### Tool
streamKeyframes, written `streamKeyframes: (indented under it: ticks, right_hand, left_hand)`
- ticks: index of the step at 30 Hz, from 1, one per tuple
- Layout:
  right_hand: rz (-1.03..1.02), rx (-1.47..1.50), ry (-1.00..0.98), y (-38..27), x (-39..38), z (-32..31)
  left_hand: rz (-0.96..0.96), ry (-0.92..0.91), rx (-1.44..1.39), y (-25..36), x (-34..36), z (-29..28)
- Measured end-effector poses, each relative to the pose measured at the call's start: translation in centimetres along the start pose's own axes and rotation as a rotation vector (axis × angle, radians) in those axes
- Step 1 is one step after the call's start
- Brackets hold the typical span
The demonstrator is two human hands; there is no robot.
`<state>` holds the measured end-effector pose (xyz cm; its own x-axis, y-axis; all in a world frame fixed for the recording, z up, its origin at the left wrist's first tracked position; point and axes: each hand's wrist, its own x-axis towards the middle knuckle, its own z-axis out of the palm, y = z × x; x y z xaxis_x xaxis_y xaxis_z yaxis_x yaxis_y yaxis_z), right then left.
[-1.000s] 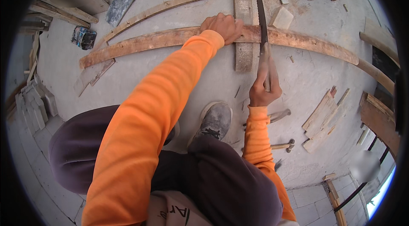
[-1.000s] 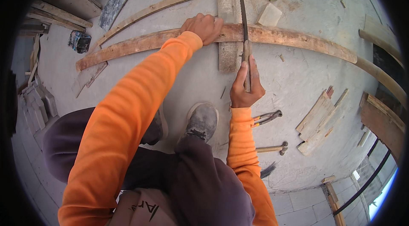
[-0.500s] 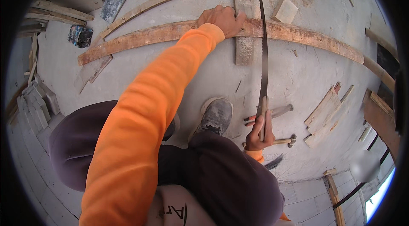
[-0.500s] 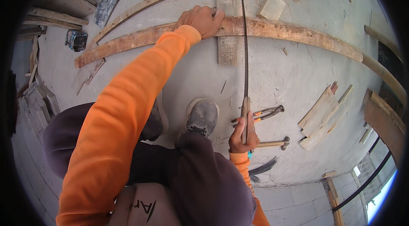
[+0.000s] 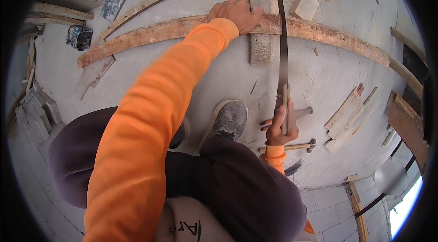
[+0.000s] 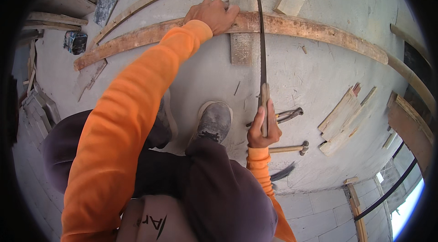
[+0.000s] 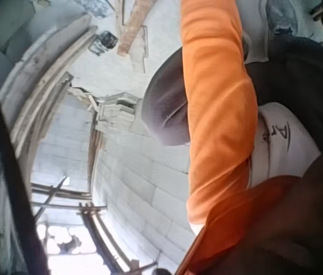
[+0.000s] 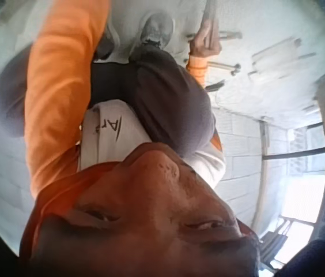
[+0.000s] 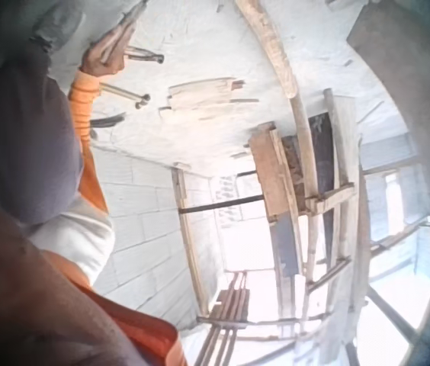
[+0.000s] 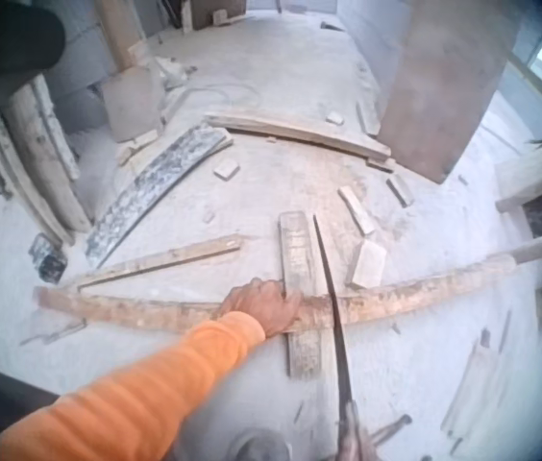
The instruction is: The person measures a piece of wood using a tape measure and marks it with a pencil, then saws the wood at the marked point using a hand saw.
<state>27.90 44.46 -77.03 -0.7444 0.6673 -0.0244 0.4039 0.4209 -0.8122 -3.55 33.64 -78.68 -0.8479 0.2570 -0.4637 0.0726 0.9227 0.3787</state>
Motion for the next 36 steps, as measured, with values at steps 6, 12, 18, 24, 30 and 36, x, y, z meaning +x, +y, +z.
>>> streamKeyframes:
  ticks: [6, 12, 18, 24, 30, 36]
  right_hand:
    - [0.200, 0.033, -0.036, -0.4, -2.0, -1.1]
    - [-0.164, 0.094, 0.036, -4.2, 8.6, 5.7]
    - [0.183, -0.191, 0.019, -0.6, -10.0, -6.0]
    - [-0.243, 0.129, 0.125, -3.8, 9.5, 7.2]
    - [-0.112, -0.051, 0.047, -0.1, 0.6, 0.9]
    - [-0.116, 0.085, 0.036, 1.5, -5.8, -2.0]
  left_hand:
    - [0.007, 0.016, -0.033, 0.2, 0.0, 0.8]
    - [-0.073, -0.066, -0.025, -0.4, -0.8, 0.6]
    - [-0.065, -0.191, -0.040, 1.2, -0.7, -1.8]
    - [-0.004, -0.004, 0.008, -0.2, -0.8, -0.5]
    - [-0.031, -0.082, -0.049, 0.5, -0.3, -1.1]
    - [-0.044, -0.077, -0.078, 0.4, -0.3, -0.4]
